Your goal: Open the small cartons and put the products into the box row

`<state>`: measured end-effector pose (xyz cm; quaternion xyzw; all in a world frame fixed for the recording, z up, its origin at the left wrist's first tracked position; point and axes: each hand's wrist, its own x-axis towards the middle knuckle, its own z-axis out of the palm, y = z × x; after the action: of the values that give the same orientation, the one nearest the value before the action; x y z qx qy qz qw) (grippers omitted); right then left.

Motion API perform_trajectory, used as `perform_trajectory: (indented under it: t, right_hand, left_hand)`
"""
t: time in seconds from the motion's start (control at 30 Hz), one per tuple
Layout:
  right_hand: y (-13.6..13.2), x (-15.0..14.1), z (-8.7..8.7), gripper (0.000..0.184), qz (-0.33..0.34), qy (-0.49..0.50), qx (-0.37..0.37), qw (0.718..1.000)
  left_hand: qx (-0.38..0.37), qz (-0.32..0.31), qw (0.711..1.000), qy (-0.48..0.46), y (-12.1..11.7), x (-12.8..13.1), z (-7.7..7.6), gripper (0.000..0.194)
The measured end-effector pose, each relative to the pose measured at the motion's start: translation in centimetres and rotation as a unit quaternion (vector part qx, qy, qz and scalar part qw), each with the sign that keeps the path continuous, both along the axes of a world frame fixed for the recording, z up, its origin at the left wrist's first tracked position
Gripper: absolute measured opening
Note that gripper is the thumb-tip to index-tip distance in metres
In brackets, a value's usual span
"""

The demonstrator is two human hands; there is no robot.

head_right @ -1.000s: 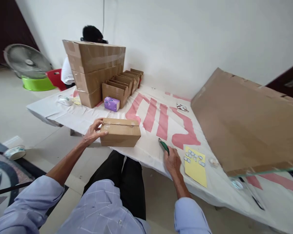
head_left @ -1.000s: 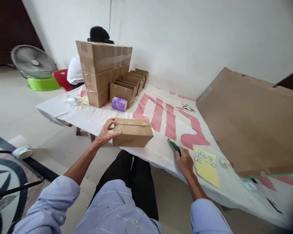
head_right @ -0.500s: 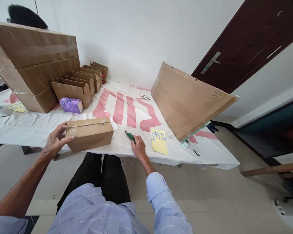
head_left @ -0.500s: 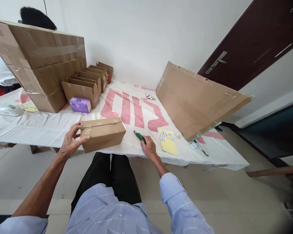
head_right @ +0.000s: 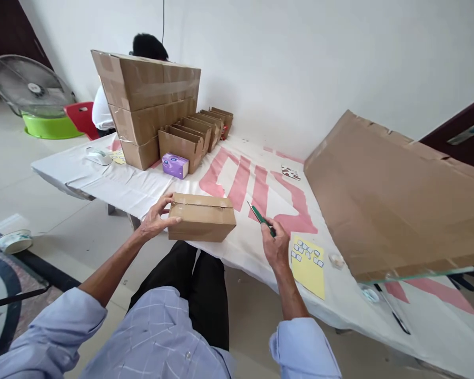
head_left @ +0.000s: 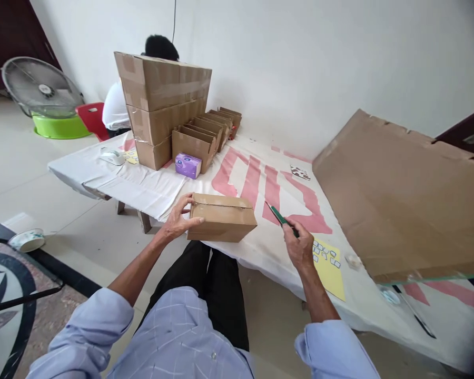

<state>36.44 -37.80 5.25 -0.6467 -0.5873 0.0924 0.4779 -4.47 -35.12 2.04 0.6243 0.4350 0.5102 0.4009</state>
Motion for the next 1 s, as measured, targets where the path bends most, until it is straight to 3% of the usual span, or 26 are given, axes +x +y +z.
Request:
perform_trajectory:
  t: [0.13, 0.23, 0.53, 1.0]
  right_hand:
    - [0.7, -4.7, 4.8, 0.044, 0.106, 0.019, -0.005, 0.994]
    - [1.3, -7.6, 6.5, 0.041, 0.170, 0.006, -0.021, 0.985]
    - [2.6, -11.0, 8.0, 0.051, 0.251, -0.036, -0.110, 0.961]
    - [3.3, -12.6, 9.5, 0.050, 0.293, -0.046, -0.096, 0.950]
  left_hand:
    - [0.003, 0.003, 1.000, -0.009, -0.1, 0.3, -0.3, 0.059]
    - [0.008, 0.009, 1.000, -0.017, 0.0, 1.0, -0.7, 0.057]
    - [0.036, 0.019, 0.998, -0.036, 0.1, 2.1, -1.8, 0.054]
    - [0.028, 0.014, 0.999, -0.039, -0.3, 2.0, -1.8, 0.057]
